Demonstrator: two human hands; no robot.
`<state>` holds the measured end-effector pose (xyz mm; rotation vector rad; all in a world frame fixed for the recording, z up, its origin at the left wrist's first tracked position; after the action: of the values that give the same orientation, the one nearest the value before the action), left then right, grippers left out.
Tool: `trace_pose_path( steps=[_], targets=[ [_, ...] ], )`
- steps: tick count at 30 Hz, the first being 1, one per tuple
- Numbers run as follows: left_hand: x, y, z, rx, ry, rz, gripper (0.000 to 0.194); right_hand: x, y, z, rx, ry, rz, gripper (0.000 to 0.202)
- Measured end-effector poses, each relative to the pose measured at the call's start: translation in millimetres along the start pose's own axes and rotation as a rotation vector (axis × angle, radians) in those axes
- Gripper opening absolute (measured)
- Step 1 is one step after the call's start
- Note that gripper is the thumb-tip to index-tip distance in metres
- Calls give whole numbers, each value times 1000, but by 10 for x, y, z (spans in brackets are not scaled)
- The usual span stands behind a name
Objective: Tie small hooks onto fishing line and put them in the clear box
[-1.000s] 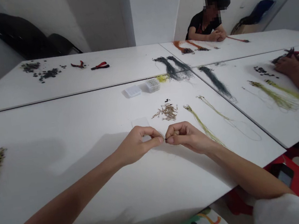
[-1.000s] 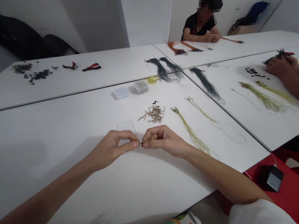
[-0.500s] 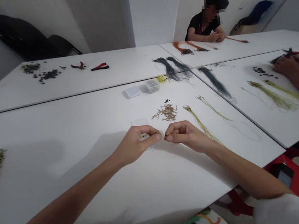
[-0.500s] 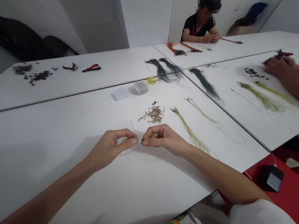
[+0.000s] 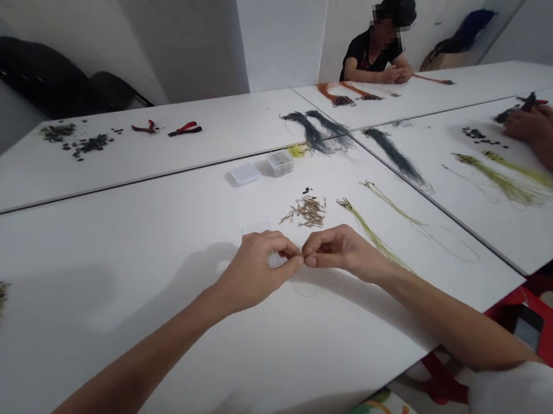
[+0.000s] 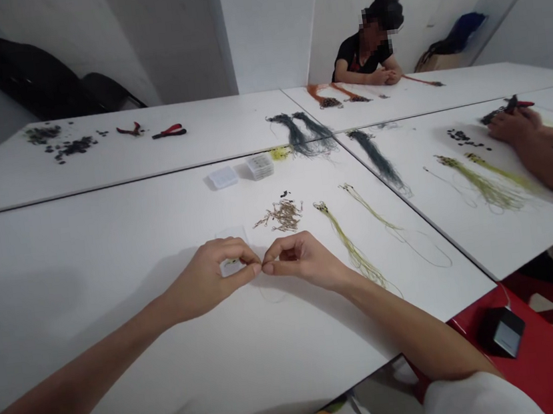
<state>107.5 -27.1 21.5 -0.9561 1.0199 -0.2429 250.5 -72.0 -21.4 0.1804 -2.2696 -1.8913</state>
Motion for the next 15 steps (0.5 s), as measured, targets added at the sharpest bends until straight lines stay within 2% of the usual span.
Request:
trace_pose_path(
  steps=[2,4,7,9,12,15],
  targets=[
    [13,32,-3,-55,-54,-107,20,-15,37,-1,-33,-17,18,16],
    [85,65,0,-107,-78,-315,30,-38,78,-3,-87,-44,57,14],
    [270,56,28,-115,-48,-663,41,-122,109,-3,-167,-118,139,11],
    [385,42,44,-117,-29,-804,45,-217,114,-5,-199,-185,185,10],
    [530,41,36,-135,27,-864,35,-378,152,-13,-221,-230,259,11],
    [637,71,-14,-138,127,-802,26,-561,254,-52,-261,-224,359,16]
  ],
)
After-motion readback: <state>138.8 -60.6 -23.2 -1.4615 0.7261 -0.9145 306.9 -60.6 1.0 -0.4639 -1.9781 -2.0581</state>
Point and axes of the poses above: each hand's wrist, its own z-axis towards the middle knuckle, its own x-axis out of the palm, y = z × x, the point moved 6 cm from there along z, towards the middle knuckle, and after that the axes turned 9 degrees about x, right-handed, at the moved point
